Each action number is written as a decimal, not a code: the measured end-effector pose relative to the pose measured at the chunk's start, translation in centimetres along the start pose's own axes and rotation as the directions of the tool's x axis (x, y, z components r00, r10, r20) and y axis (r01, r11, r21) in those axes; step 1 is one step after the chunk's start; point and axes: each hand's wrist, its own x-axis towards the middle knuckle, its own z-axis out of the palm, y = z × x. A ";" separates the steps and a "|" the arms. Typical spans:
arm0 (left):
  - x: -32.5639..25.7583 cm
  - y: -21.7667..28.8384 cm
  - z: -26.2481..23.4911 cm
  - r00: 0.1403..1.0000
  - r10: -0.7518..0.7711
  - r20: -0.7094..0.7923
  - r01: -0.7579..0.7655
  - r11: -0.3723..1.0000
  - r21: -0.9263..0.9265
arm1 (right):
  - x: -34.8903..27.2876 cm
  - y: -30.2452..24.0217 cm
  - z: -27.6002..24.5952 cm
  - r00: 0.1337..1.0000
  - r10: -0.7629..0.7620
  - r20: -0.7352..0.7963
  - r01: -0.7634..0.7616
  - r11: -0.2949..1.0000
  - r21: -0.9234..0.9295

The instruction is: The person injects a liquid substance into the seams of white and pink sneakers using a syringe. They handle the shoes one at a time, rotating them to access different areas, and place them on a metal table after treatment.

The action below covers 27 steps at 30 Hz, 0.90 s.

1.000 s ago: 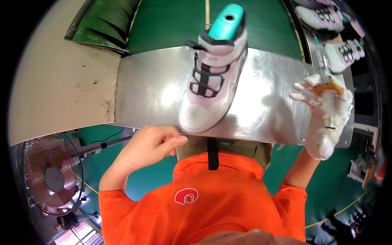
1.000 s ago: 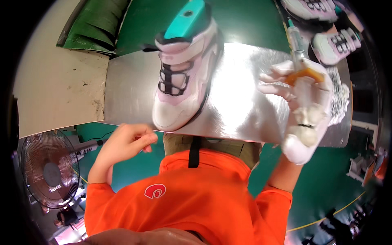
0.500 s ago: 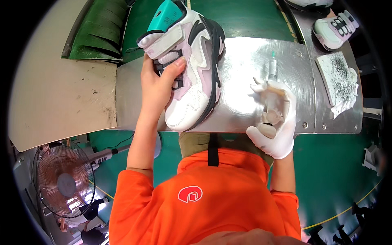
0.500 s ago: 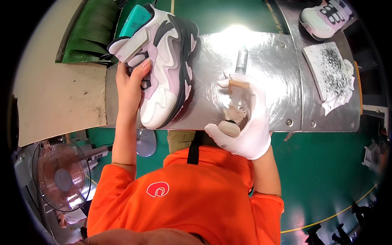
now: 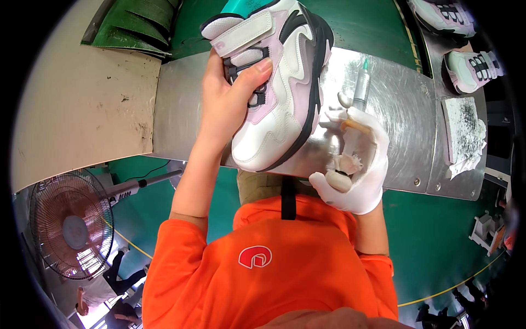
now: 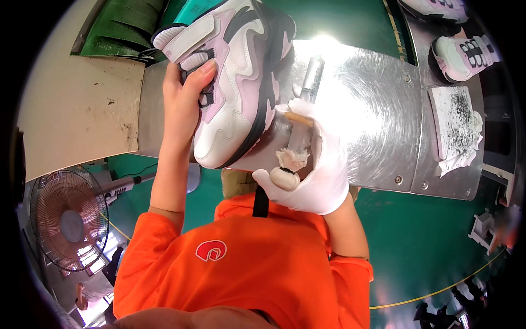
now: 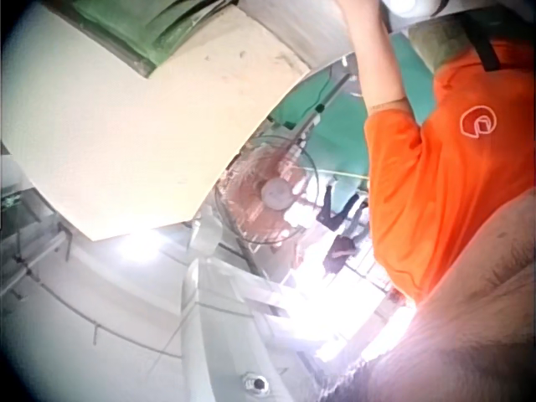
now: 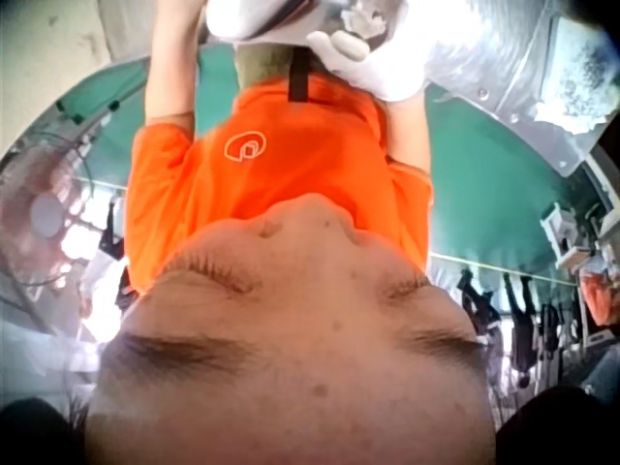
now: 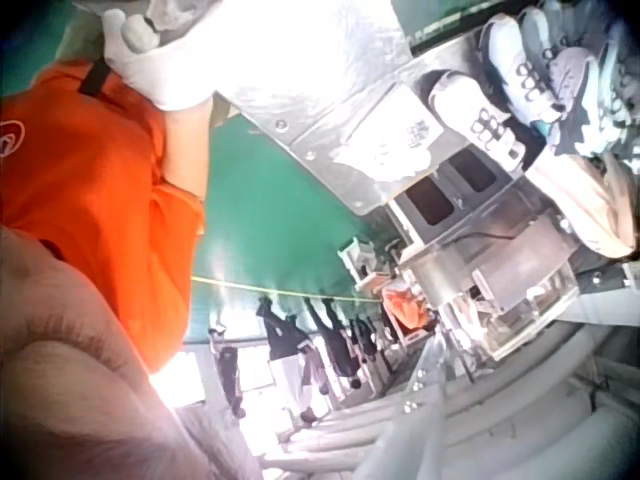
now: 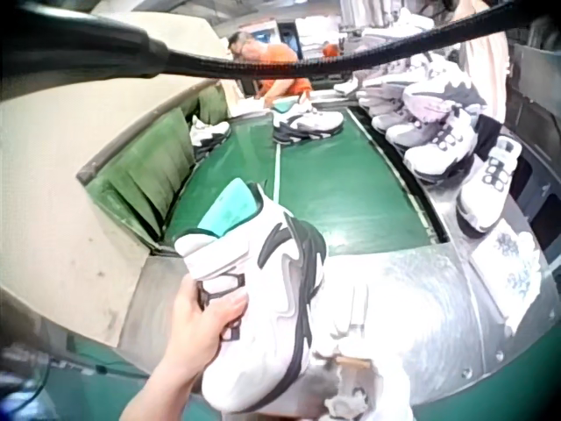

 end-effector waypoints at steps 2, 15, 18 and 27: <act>0.0 -0.3 0.2 1.000 0.015 -0.014 -0.015 1.000 -0.017 | -0.6 0.1 0.2 0.999 0.029 -0.017 -0.029 0.999 0.022; -1.4 -1.1 1.6 0.978 0.144 -0.153 -0.157 0.984 -0.082 | 0.4 -1.1 0.0 0.991 0.067 -0.113 -0.067 0.998 -0.001; -1.4 -0.6 2.1 0.981 0.137 -0.140 -0.144 0.989 -0.041 | 2.3 -1.1 0.6 0.957 0.107 -0.268 -0.123 0.992 -0.040; -1.5 0.4 3.5 0.986 0.137 -0.091 -0.142 0.989 -0.050 | 7.6 -0.2 0.5 0.916 -0.270 -0.298 -0.036 0.683 -0.729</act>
